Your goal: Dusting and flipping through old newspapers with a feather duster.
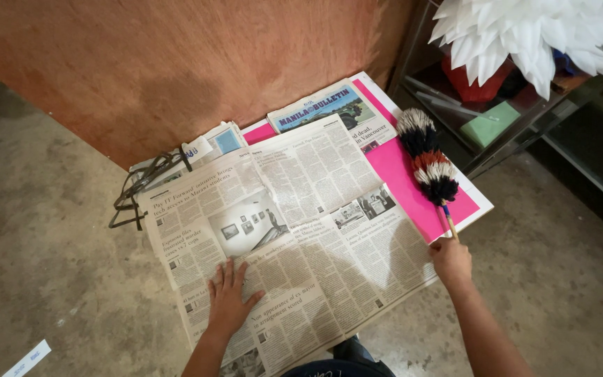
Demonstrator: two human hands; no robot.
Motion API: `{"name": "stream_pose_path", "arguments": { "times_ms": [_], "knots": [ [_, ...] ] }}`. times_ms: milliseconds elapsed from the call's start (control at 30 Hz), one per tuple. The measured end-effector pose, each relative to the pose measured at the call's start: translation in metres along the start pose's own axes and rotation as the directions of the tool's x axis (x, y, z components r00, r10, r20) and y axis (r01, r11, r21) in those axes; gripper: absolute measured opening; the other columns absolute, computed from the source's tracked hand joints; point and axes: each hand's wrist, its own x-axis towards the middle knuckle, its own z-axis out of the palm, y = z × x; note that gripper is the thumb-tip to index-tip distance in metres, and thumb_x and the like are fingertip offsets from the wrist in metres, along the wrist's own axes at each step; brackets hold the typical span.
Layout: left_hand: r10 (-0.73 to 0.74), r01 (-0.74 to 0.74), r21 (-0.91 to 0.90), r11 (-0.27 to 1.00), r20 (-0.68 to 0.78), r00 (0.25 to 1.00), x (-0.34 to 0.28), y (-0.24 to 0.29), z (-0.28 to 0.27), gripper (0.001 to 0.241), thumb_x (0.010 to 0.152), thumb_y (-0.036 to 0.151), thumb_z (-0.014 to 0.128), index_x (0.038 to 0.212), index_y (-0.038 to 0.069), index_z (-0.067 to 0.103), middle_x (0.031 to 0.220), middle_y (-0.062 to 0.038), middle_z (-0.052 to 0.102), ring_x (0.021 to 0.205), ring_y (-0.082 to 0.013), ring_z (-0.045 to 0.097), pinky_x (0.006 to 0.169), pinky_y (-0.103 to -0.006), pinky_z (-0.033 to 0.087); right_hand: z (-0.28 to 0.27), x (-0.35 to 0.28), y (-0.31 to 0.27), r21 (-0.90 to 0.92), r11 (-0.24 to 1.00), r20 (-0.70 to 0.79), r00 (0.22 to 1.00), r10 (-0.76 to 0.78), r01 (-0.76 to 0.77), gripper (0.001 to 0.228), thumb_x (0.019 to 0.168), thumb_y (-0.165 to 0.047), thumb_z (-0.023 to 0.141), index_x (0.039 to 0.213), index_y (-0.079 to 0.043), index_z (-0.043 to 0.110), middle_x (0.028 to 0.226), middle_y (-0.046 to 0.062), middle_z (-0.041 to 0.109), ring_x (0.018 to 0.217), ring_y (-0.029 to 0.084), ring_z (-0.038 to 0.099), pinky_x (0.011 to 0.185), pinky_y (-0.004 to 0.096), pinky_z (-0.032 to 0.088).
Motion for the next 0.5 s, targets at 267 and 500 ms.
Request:
{"name": "stream_pose_path", "arguments": {
  "times_ms": [267,500],
  "knots": [
    [-0.004,0.003,0.027,1.0,0.036,0.999,0.0,0.002,-0.003,0.1,0.084,0.085,0.042,0.164,0.03,0.016,0.174,-0.006,-0.002,0.159,-0.0342,-0.008,0.125,-0.0586,-0.001,-0.044,-0.058,-0.059,0.14,0.96,-0.13,0.966,-0.225,0.242,0.026,0.099,-0.021,0.057,0.118,-0.004,0.064,0.124,0.016,0.068,0.101,0.035,0.071,0.085,0.044,0.063],
    [0.009,-0.009,0.019,1.0,-0.015,1.0,-0.001,0.001,0.0,0.095,0.088,0.074,0.06,0.162,0.028,0.023,0.174,-0.009,0.004,0.159,-0.0353,-0.003,0.125,-0.0584,0.003,-0.047,-0.151,-0.129,0.76,0.2,-0.141,0.458,-0.878,0.618,0.032,0.085,0.01,0.049,0.101,-0.014,0.064,0.159,0.021,0.043,0.145,0.046,0.041,0.121,0.062,0.033]
  ]
}}
